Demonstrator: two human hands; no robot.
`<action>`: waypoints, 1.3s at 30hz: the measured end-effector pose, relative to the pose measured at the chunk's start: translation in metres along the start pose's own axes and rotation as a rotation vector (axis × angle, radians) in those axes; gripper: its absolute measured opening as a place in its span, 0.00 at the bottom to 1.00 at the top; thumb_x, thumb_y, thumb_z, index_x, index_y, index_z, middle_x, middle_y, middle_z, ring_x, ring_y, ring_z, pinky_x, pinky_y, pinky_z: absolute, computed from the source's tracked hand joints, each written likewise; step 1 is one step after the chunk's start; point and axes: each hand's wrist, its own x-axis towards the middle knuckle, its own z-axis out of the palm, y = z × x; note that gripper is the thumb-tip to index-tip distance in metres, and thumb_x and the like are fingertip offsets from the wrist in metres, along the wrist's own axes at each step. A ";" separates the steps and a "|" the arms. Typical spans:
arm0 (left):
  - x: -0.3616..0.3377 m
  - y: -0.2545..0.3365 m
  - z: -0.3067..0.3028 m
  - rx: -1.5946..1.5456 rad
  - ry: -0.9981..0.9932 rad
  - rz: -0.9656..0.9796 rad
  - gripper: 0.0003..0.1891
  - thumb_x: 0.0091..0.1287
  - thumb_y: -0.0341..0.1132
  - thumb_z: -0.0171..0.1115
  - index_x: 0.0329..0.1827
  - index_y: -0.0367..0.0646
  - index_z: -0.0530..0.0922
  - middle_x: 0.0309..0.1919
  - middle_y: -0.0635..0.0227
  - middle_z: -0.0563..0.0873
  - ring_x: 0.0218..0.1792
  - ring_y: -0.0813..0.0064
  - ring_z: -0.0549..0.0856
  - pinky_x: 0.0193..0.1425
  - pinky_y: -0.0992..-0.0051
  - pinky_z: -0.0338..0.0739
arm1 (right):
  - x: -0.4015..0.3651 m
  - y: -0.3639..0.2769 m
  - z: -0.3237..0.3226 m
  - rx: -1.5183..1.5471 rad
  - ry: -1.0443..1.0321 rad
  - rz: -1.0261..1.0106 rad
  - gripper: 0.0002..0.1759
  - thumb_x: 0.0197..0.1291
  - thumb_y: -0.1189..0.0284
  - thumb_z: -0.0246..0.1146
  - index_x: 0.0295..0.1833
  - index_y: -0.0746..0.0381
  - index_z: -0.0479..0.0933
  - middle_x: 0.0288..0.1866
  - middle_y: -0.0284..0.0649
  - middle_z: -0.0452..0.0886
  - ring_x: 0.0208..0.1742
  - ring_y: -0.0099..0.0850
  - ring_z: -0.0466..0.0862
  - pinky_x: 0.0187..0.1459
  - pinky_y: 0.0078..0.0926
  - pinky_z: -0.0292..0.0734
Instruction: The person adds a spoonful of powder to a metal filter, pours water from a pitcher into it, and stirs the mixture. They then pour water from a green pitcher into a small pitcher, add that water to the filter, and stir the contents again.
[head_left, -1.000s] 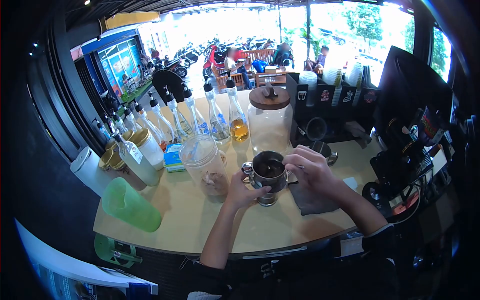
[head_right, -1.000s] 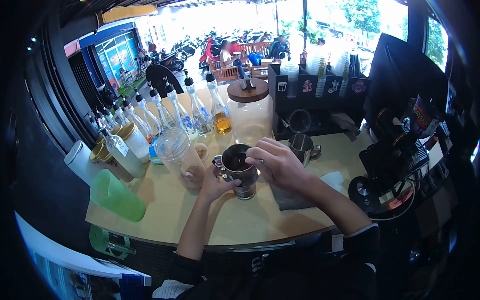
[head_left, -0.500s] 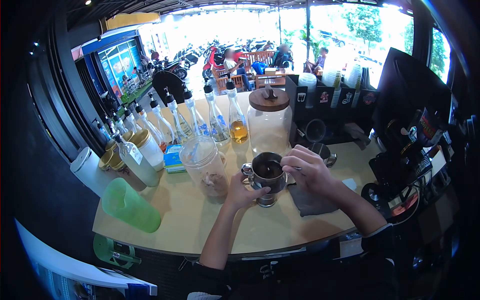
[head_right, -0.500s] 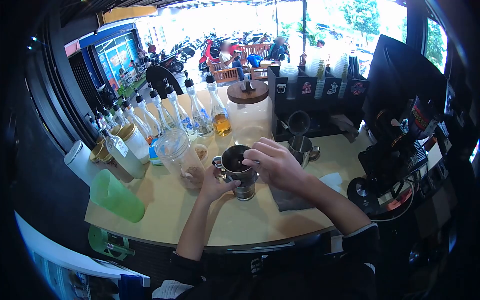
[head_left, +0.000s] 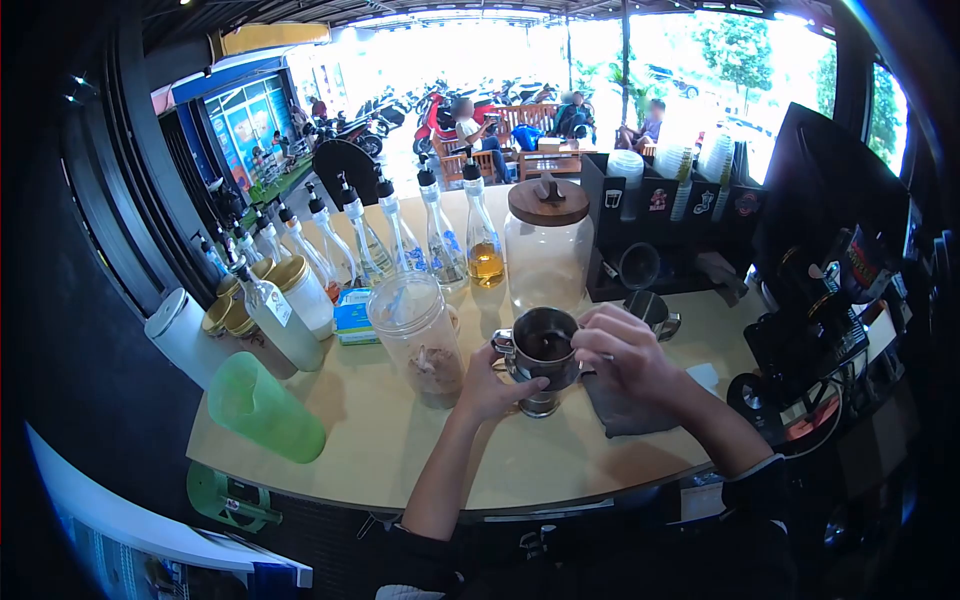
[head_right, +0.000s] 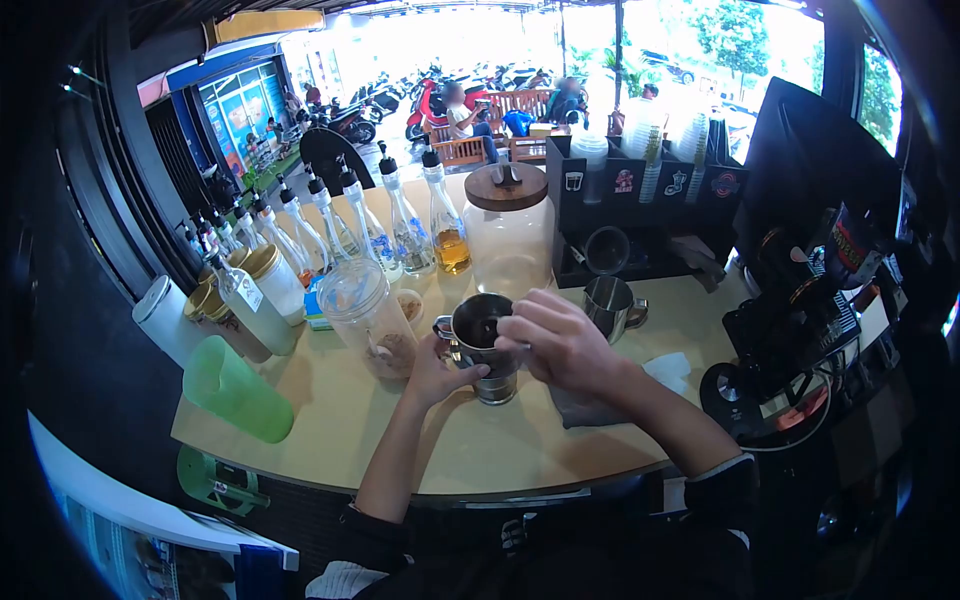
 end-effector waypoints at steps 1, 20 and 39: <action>0.001 -0.002 0.000 -0.012 -0.006 0.026 0.31 0.42 0.40 0.81 0.50 0.39 0.79 0.44 0.64 0.86 0.49 0.73 0.83 0.59 0.70 0.73 | -0.001 0.003 0.000 -0.034 0.004 0.031 0.07 0.56 0.76 0.65 0.39 0.63 0.74 0.30 0.40 0.73 0.32 0.38 0.75 0.34 0.35 0.73; 0.003 -0.006 0.000 -0.010 -0.011 0.078 0.31 0.43 0.40 0.80 0.51 0.39 0.79 0.44 0.65 0.85 0.49 0.73 0.83 0.59 0.71 0.74 | 0.000 0.003 0.002 0.067 0.050 0.074 0.06 0.56 0.79 0.63 0.37 0.64 0.73 0.33 0.40 0.76 0.33 0.39 0.76 0.34 0.34 0.72; 0.004 -0.011 0.001 -0.018 -0.019 0.058 0.31 0.42 0.39 0.80 0.50 0.38 0.79 0.43 0.65 0.86 0.48 0.73 0.84 0.59 0.70 0.74 | -0.003 -0.001 0.001 0.103 0.056 0.275 0.03 0.58 0.80 0.62 0.37 0.66 0.75 0.30 0.42 0.75 0.31 0.38 0.76 0.34 0.34 0.72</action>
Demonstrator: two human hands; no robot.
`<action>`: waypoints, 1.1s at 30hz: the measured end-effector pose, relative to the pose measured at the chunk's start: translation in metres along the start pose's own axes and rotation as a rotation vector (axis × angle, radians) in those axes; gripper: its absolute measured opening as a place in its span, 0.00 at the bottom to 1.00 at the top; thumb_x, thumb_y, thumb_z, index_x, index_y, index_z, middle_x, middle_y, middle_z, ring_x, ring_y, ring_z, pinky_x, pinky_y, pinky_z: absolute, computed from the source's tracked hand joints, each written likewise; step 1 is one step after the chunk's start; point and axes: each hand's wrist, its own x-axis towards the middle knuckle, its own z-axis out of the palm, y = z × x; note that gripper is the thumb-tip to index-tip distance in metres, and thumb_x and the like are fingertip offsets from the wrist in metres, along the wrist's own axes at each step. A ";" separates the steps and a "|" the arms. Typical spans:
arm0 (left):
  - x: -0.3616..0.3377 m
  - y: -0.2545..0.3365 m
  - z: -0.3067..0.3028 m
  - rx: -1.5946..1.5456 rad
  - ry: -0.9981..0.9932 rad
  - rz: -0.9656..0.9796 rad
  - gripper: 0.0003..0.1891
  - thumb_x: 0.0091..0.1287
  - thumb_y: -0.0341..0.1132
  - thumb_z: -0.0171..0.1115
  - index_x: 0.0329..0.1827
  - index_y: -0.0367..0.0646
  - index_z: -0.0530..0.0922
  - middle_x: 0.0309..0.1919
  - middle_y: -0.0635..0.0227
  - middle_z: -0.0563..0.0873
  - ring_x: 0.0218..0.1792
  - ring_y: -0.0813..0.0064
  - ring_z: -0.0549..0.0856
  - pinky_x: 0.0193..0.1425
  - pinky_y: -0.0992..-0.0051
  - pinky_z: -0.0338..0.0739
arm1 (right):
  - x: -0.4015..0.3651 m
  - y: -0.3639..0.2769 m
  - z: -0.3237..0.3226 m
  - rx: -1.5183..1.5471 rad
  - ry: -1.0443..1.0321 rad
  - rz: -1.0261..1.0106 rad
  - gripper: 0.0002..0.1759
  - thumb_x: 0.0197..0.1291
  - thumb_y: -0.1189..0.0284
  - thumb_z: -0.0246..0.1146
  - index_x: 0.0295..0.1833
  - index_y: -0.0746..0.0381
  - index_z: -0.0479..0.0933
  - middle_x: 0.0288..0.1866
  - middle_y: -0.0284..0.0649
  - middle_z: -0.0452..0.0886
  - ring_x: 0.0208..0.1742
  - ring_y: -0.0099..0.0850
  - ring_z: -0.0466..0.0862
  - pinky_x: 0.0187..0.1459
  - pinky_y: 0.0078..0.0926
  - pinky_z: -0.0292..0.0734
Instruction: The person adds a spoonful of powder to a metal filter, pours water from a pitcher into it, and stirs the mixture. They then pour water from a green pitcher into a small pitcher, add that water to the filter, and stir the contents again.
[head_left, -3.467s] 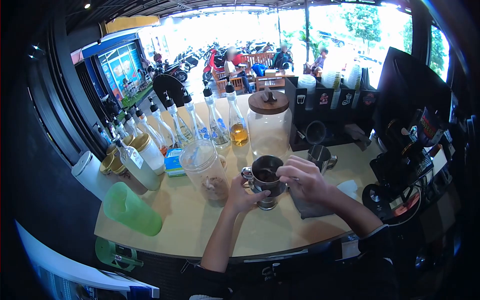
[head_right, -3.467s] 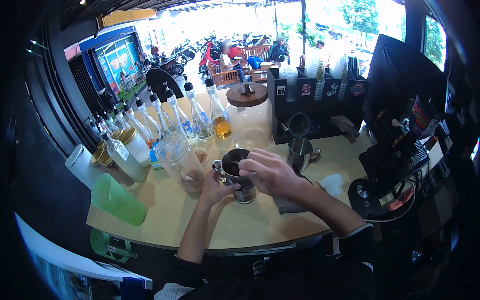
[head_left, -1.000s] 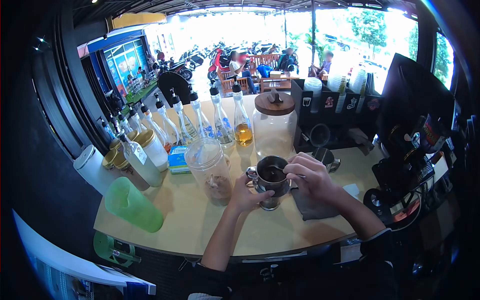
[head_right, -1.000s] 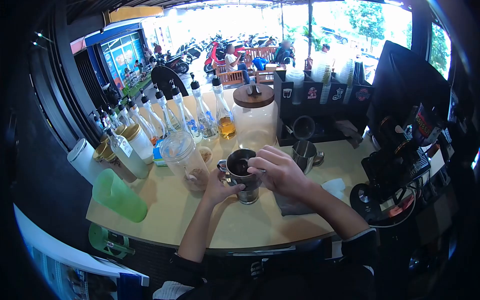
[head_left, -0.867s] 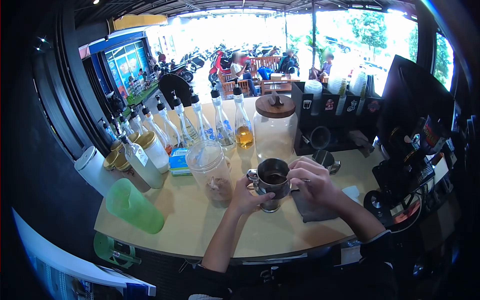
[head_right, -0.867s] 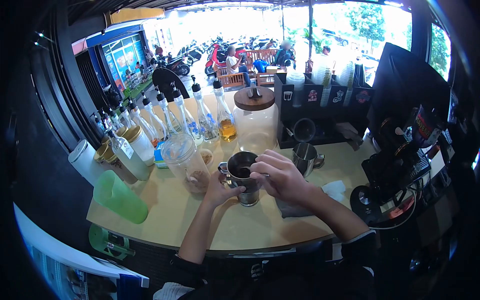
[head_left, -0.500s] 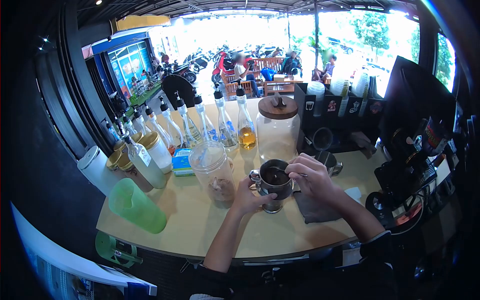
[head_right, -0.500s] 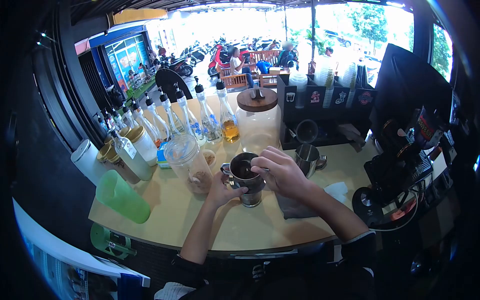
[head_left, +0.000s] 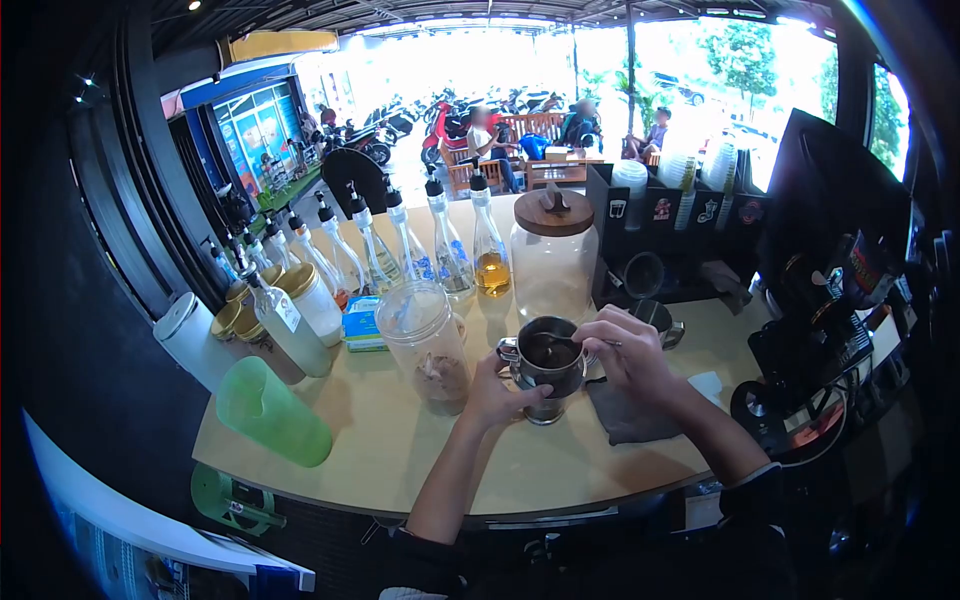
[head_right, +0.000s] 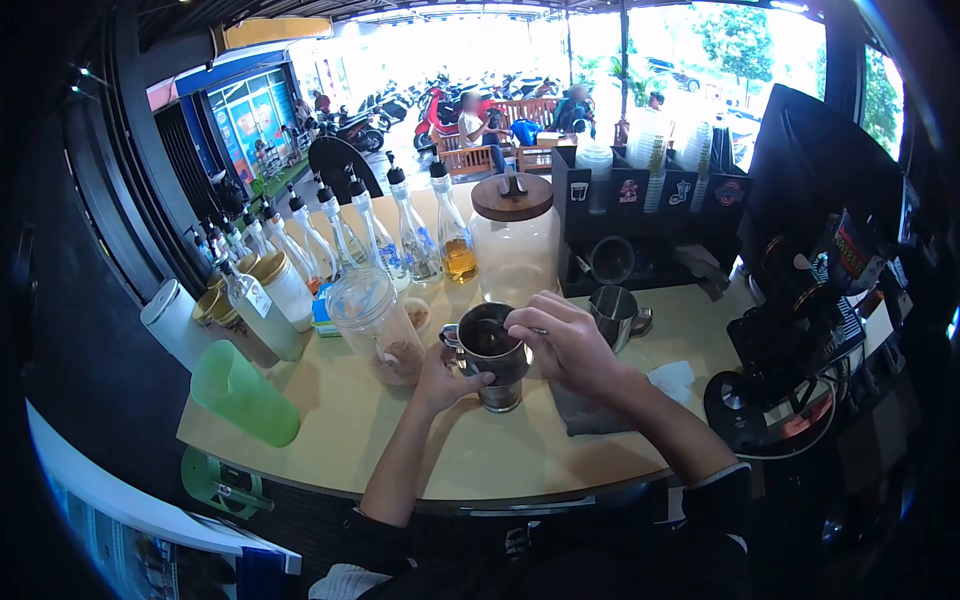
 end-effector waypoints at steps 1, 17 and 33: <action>0.000 0.002 0.000 -0.009 0.000 -0.008 0.31 0.42 0.39 0.80 0.50 0.39 0.79 0.43 0.65 0.86 0.48 0.73 0.84 0.59 0.70 0.74 | -0.001 -0.001 0.000 -0.003 0.003 -0.002 0.03 0.58 0.80 0.62 0.37 0.66 0.75 0.30 0.42 0.75 0.31 0.38 0.76 0.34 0.34 0.72; 0.000 -0.001 0.002 -0.045 0.014 0.024 0.31 0.42 0.39 0.80 0.50 0.40 0.79 0.43 0.66 0.86 0.46 0.74 0.84 0.57 0.71 0.75 | -0.003 -0.001 -0.001 0.008 0.018 -0.023 0.02 0.58 0.80 0.62 0.36 0.66 0.75 0.30 0.42 0.76 0.31 0.39 0.76 0.34 0.34 0.72; 0.001 -0.004 -0.002 -0.001 -0.035 -0.020 0.33 0.42 0.33 0.80 0.54 0.40 0.76 0.47 0.66 0.84 0.51 0.74 0.82 0.60 0.69 0.73 | -0.003 -0.002 -0.006 -0.053 -0.006 -0.132 0.06 0.55 0.78 0.65 0.37 0.65 0.75 0.31 0.41 0.77 0.33 0.40 0.77 0.35 0.36 0.73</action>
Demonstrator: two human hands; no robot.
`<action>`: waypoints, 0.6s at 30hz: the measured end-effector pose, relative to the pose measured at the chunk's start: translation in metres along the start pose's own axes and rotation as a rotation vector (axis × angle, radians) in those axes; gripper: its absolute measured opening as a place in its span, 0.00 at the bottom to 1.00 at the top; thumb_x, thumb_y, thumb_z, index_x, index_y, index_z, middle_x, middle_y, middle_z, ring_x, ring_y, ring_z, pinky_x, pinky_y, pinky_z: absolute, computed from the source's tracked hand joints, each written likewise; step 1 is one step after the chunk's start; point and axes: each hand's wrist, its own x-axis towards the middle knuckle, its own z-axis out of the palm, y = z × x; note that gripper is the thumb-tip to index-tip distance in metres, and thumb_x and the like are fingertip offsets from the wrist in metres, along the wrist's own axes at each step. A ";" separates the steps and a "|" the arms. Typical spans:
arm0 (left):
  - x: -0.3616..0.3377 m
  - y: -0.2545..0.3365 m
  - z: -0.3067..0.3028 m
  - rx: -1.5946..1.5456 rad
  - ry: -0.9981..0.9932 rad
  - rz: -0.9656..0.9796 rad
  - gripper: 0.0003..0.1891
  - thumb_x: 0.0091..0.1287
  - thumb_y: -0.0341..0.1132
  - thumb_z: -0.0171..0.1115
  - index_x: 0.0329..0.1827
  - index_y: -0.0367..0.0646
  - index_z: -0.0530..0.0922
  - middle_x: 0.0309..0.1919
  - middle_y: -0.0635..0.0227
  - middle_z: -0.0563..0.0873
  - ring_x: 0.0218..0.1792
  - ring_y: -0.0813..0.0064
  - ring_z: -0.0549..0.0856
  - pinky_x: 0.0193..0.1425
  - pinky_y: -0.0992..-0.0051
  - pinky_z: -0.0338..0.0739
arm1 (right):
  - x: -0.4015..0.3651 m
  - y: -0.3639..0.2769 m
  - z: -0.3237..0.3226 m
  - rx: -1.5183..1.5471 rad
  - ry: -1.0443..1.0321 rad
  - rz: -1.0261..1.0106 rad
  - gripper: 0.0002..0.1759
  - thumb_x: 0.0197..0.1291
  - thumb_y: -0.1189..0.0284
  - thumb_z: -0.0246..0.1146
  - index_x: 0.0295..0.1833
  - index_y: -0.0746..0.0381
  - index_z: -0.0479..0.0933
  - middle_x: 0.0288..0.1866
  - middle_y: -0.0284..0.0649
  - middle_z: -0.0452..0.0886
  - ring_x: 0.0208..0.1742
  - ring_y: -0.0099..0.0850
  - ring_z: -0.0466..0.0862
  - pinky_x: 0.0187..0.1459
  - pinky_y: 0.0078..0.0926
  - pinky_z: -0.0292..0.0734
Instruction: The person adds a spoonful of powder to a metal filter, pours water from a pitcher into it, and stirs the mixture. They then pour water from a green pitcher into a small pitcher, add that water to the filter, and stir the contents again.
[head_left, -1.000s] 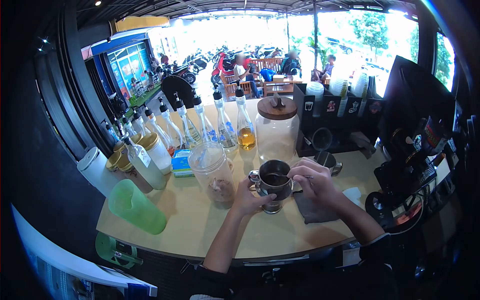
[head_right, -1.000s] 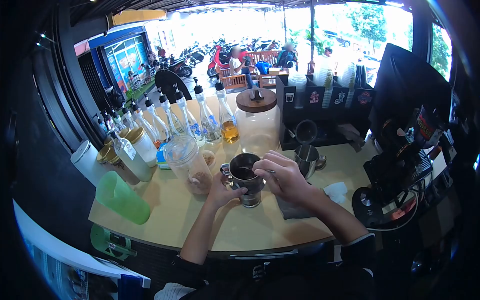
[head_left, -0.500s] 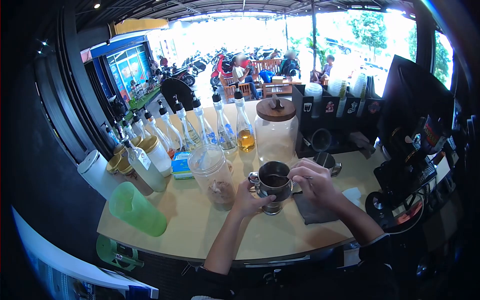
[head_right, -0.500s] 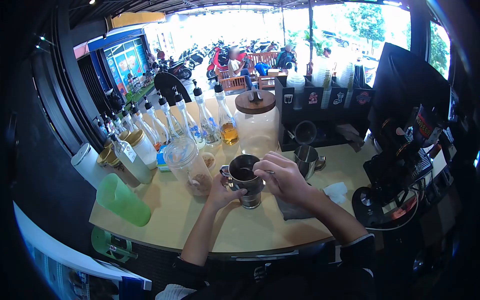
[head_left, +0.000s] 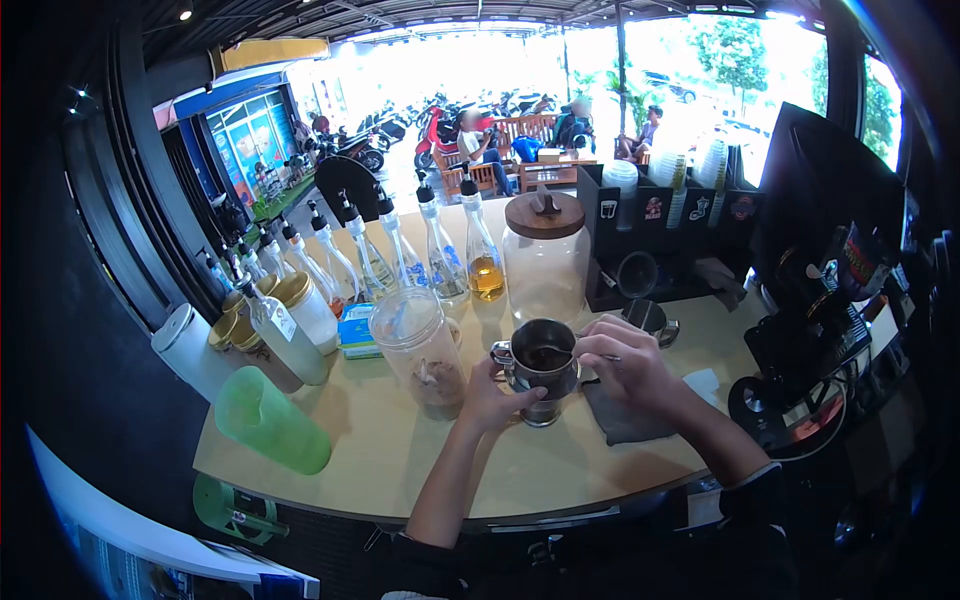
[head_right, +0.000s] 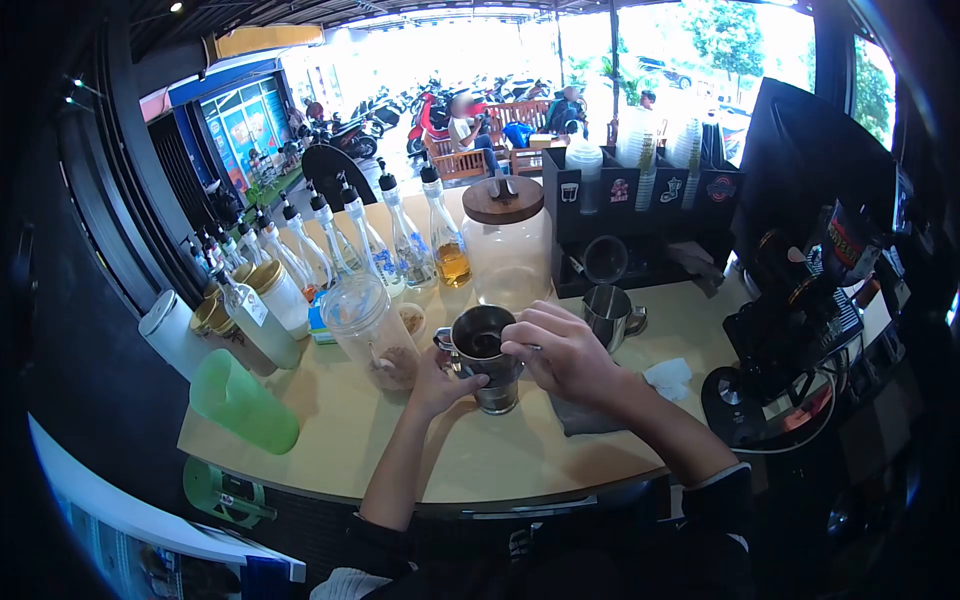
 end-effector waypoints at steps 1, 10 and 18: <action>-0.001 0.002 0.001 0.003 0.010 0.008 0.32 0.43 0.33 0.80 0.54 0.40 0.76 0.47 0.66 0.84 0.51 0.74 0.82 0.60 0.70 0.73 | 0.000 -0.001 0.000 -0.001 0.009 -0.004 0.06 0.55 0.78 0.65 0.37 0.64 0.75 0.31 0.41 0.76 0.33 0.40 0.77 0.35 0.36 0.73; -0.003 0.005 0.001 0.005 0.026 -0.014 0.32 0.43 0.33 0.80 0.53 0.40 0.76 0.47 0.66 0.84 0.51 0.75 0.82 0.59 0.70 0.73 | 0.003 0.002 0.003 -0.092 -0.007 -0.039 0.08 0.54 0.77 0.66 0.37 0.63 0.74 0.28 0.39 0.72 0.31 0.38 0.76 0.34 0.35 0.72; -0.004 0.010 0.004 0.005 0.069 -0.040 0.31 0.41 0.39 0.81 0.50 0.40 0.78 0.44 0.65 0.86 0.48 0.73 0.83 0.59 0.70 0.73 | 0.005 0.000 0.010 -0.107 0.000 -0.130 0.09 0.51 0.77 0.68 0.36 0.63 0.74 0.28 0.38 0.72 0.31 0.37 0.76 0.33 0.33 0.72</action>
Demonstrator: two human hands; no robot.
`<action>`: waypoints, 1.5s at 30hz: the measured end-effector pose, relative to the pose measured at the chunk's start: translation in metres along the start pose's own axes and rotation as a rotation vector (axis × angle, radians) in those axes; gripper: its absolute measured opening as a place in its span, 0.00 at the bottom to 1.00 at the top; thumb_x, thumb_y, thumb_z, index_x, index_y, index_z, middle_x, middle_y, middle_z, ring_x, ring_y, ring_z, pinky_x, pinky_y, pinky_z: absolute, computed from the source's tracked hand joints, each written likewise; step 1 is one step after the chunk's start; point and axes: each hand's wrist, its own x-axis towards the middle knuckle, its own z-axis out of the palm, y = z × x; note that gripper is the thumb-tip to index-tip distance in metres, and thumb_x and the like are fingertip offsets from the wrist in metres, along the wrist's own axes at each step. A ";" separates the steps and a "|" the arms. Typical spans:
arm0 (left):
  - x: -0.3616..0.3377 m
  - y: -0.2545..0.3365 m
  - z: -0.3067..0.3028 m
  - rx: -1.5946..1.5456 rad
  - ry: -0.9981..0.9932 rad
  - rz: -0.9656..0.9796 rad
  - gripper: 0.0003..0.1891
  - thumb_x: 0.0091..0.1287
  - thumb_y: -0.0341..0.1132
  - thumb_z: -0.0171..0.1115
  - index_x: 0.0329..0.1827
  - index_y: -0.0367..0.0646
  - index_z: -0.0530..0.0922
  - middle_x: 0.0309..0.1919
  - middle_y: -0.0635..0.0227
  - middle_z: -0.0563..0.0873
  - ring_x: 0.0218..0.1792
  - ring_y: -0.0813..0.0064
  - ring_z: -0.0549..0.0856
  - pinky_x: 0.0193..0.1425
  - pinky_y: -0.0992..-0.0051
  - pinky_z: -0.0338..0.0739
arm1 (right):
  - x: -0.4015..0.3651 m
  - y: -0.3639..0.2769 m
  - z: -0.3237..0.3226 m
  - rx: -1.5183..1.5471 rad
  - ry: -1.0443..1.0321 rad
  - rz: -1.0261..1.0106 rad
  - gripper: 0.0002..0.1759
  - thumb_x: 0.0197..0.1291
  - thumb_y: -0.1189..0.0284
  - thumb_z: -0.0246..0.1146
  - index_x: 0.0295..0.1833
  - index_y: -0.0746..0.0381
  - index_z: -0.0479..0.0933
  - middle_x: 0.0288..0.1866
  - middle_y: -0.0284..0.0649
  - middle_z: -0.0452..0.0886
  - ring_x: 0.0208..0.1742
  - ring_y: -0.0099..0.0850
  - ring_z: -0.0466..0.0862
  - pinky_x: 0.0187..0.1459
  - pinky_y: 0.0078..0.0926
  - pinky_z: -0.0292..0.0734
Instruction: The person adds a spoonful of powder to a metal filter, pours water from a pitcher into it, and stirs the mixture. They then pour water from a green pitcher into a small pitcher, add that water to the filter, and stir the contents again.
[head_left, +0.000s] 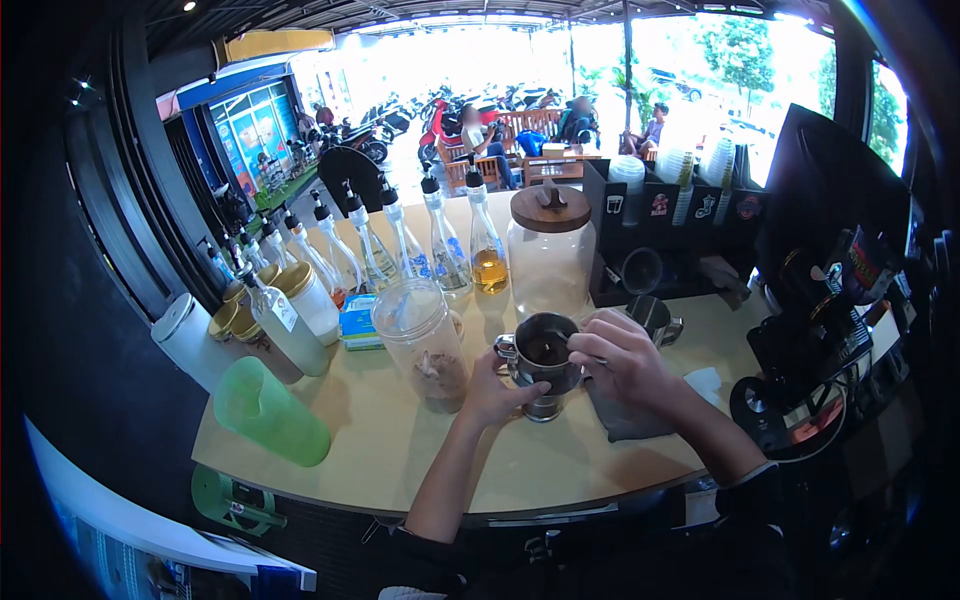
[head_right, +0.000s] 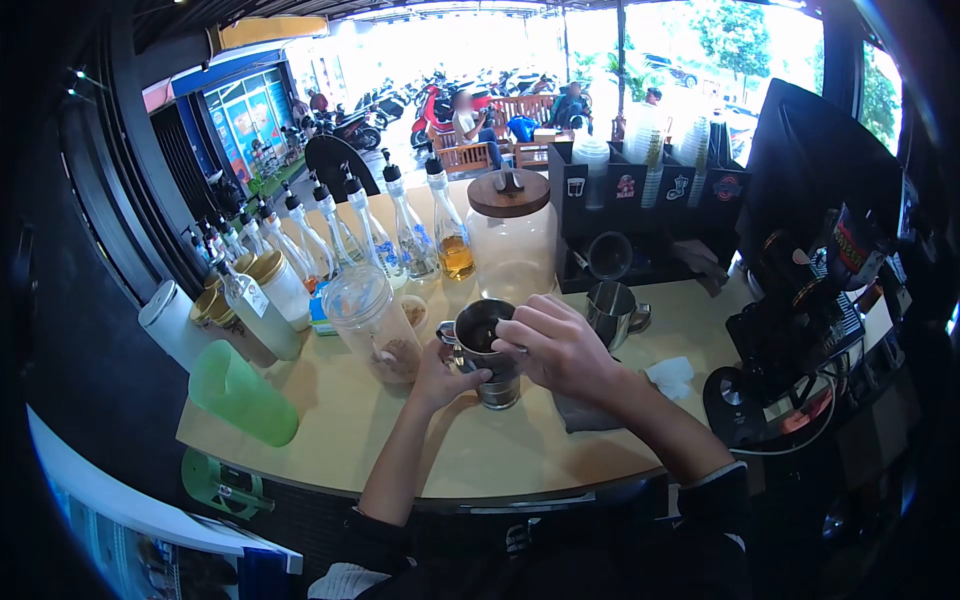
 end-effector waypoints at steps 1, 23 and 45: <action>-0.001 0.004 0.000 0.005 -0.002 -0.009 0.31 0.41 0.38 0.81 0.50 0.40 0.78 0.44 0.65 0.86 0.48 0.73 0.83 0.59 0.70 0.73 | 0.000 0.001 0.001 -0.011 -0.005 0.019 0.09 0.51 0.77 0.68 0.36 0.63 0.74 0.28 0.38 0.72 0.31 0.37 0.76 0.33 0.33 0.72; 0.000 0.005 0.000 0.009 -0.004 0.007 0.31 0.41 0.38 0.81 0.49 0.40 0.79 0.44 0.65 0.85 0.49 0.72 0.83 0.59 0.70 0.73 | -0.005 -0.002 -0.009 -0.008 -0.023 0.040 0.07 0.55 0.76 0.66 0.38 0.62 0.75 0.29 0.39 0.73 0.32 0.37 0.77 0.35 0.35 0.74; 0.002 -0.005 -0.001 -0.015 -0.005 -0.013 0.30 0.41 0.39 0.81 0.48 0.40 0.79 0.42 0.66 0.86 0.47 0.73 0.83 0.58 0.70 0.73 | 0.000 -0.003 -0.002 -0.056 -0.067 -0.069 0.11 0.53 0.71 0.68 0.37 0.62 0.74 0.29 0.37 0.70 0.34 0.35 0.77 0.38 0.33 0.75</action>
